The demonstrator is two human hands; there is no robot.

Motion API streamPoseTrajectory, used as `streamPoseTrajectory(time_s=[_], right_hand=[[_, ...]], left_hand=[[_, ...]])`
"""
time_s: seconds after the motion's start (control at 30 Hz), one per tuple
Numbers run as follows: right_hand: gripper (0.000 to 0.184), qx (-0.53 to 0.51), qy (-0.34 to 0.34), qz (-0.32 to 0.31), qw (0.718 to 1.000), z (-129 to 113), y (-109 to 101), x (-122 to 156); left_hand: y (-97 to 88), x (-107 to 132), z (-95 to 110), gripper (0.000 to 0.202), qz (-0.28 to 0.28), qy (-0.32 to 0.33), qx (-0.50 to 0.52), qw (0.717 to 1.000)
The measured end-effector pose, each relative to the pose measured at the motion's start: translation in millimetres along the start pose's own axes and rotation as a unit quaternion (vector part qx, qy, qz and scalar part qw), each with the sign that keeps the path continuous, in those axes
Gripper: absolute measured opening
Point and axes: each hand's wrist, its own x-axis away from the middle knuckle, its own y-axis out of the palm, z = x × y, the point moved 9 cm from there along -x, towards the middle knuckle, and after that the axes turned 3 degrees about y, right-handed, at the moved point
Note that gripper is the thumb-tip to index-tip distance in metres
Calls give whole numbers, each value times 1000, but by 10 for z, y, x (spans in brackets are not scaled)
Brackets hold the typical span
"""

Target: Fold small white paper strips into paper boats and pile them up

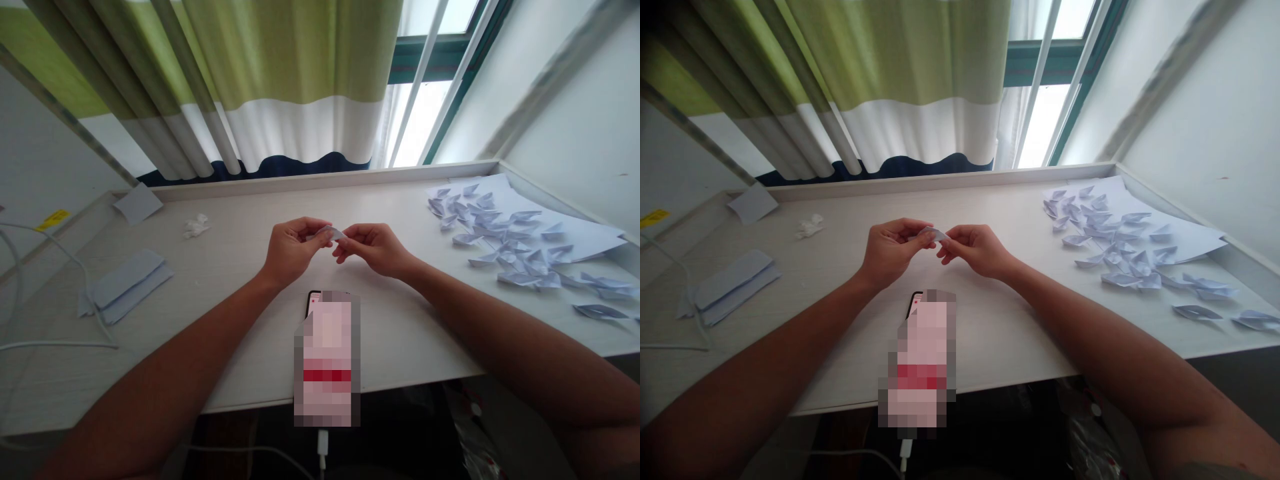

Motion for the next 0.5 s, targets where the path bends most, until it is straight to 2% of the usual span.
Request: streamPoseTrajectory(time_s=[0.13, 0.2, 0.33, 0.5], right_hand=[[39, -1, -16, 6, 1000, -49, -26, 15], [39, -33, 5, 1, 999, -18, -41, 7], [50, -110, 60, -15, 992, 85, -36, -16], [52, -53, 45, -16, 997, 67, -9, -8]], left_hand=[[-24, -17, 17, 27, 5, 4, 5, 1000], [-31, -21, 19, 28, 4, 6, -3, 1000], [-31, -18, 24, 26, 3, 22, -18, 1000], [-24, -2, 46, 21, 7, 41, -22, 999]])
